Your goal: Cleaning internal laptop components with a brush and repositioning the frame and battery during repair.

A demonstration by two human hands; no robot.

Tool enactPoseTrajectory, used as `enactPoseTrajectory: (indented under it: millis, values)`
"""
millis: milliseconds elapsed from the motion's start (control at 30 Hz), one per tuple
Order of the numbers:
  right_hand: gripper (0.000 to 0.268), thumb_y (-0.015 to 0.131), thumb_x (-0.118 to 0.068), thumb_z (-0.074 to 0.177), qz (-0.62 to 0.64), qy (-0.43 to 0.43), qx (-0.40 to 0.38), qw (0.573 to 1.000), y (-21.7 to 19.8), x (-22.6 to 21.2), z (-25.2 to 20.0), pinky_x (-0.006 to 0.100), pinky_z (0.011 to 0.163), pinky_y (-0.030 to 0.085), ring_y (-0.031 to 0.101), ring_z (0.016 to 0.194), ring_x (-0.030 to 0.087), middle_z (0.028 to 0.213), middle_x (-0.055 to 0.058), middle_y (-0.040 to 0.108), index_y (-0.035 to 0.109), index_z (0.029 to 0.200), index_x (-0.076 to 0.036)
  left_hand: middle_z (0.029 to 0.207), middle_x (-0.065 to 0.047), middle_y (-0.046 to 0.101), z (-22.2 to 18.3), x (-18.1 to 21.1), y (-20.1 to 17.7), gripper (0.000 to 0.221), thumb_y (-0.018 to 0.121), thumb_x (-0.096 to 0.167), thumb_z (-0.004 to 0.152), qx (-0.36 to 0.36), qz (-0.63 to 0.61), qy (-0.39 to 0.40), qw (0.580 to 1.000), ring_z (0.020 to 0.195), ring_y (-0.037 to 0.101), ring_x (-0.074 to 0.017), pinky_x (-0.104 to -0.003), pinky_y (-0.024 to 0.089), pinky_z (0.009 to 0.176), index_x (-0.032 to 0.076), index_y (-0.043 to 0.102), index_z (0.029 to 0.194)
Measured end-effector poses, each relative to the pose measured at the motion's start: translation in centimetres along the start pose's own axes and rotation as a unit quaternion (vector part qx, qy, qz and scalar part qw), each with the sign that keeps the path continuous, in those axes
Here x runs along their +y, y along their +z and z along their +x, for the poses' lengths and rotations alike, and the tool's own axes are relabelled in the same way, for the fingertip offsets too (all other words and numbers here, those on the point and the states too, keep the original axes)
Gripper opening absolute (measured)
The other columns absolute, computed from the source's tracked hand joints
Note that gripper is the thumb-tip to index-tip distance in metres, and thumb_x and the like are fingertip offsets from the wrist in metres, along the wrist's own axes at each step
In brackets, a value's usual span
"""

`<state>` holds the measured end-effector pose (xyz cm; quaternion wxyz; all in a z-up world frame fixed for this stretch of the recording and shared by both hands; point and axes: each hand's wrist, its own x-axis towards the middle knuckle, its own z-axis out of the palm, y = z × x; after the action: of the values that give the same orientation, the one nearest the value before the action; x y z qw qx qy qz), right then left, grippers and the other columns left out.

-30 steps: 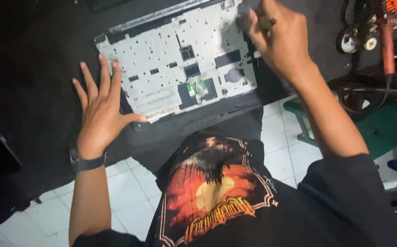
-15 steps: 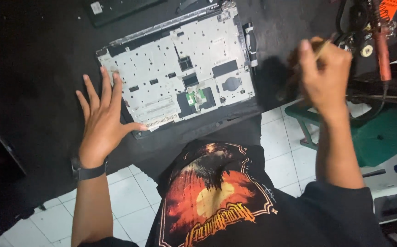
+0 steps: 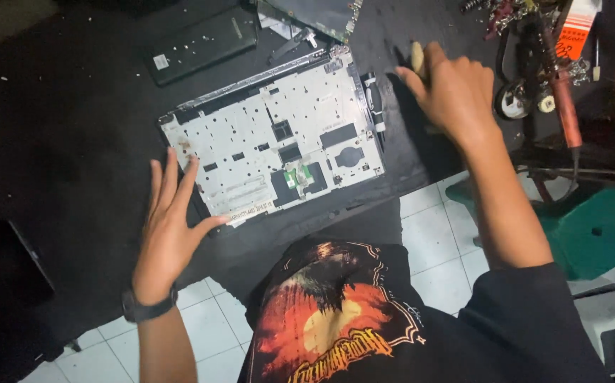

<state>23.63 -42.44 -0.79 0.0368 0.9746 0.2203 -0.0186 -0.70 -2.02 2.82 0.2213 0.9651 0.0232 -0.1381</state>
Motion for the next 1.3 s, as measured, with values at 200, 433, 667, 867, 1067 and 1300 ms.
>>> enactPoseTrajectory:
  millis: [200,433,667,867,1067,1300]
  values:
    - [0.033,0.069,-0.034,0.118,0.064,-0.016,0.141,0.988,-0.9,-2.6,-2.3,0.042,0.073,0.043,0.057,0.082,0.031,0.094,0.014,0.06,0.057,0.108,-0.004,0.156,-0.023,0.044,0.1,4.7,1.2,0.045,0.076,0.002,0.097,0.261,-0.248,0.015,0.933,0.144,0.052,-0.0382,-0.046,0.058,0.109,-0.004,0.058,0.138]
    - [0.058,0.075,-0.024,0.099,0.252,-0.001,0.011,0.968,-3.1,-7.4,-3.6,0.062,0.063,0.054,0.072,0.078,0.052,0.091,0.028,0.073,0.047,0.142,0.002,0.147,-0.011,0.049,3.9,5.3,5.5,0.022,0.074,0.007,0.1,0.296,-0.241,-0.008,0.924,0.145,0.044,-0.0329,-0.052,0.038,0.116,0.01,0.071,0.121]
    - [0.065,0.072,-0.003,0.098,0.359,-0.002,0.002,0.933,-2.7,-7.5,-3.0,0.059,0.06,0.057,0.073,0.077,0.049,0.094,0.027,0.069,0.036,0.151,-0.003,0.169,-0.011,0.032,5.2,5.5,7.6,0.031,0.067,0.024,0.108,0.245,-0.146,-0.01,0.958,0.159,0.018,-0.0319,-0.053,0.009,0.129,0.016,0.065,0.137]
    - [0.073,0.057,0.002,0.111,0.67,0.064,-0.032,0.739,-3.1,-5.0,-2.0,0.035,0.061,0.064,0.065,0.068,0.023,0.096,0.011,0.056,0.008,0.162,-0.016,0.166,-0.01,0.037,5.2,5.5,7.3,0.028,0.061,0.026,0.11,0.253,-0.117,0.001,0.96,0.159,0.027,-0.0362,-0.061,0.022,0.131,0.017,0.069,0.136]
    - [0.075,0.057,0.015,0.121,0.722,-0.028,0.218,0.656,1.1,-8.4,1.3,0.052,0.089,0.072,0.071,0.118,0.045,0.136,0.033,0.054,0.02,0.162,-0.036,0.166,-0.01,0.038,5.4,5.3,7.5,0.027,0.062,0.025,0.11,0.26,-0.114,0.0,0.959,0.159,0.028,-0.0368,-0.061,0.022,0.131,0.017,0.07,0.135]
    - [0.071,0.054,0.005,0.122,0.629,-0.089,0.327,0.7,3.3,-10.4,3.6,0.045,0.099,0.057,0.066,0.115,0.035,0.129,0.028,0.06,0.018,0.166,-0.039,0.165,-0.009,0.039,5.5,5.2,7.5,0.026,0.063,0.026,0.11,0.258,-0.119,-0.004,0.959,0.158,0.028,-0.0359,-0.06,0.022,0.131,0.019,0.071,0.133]
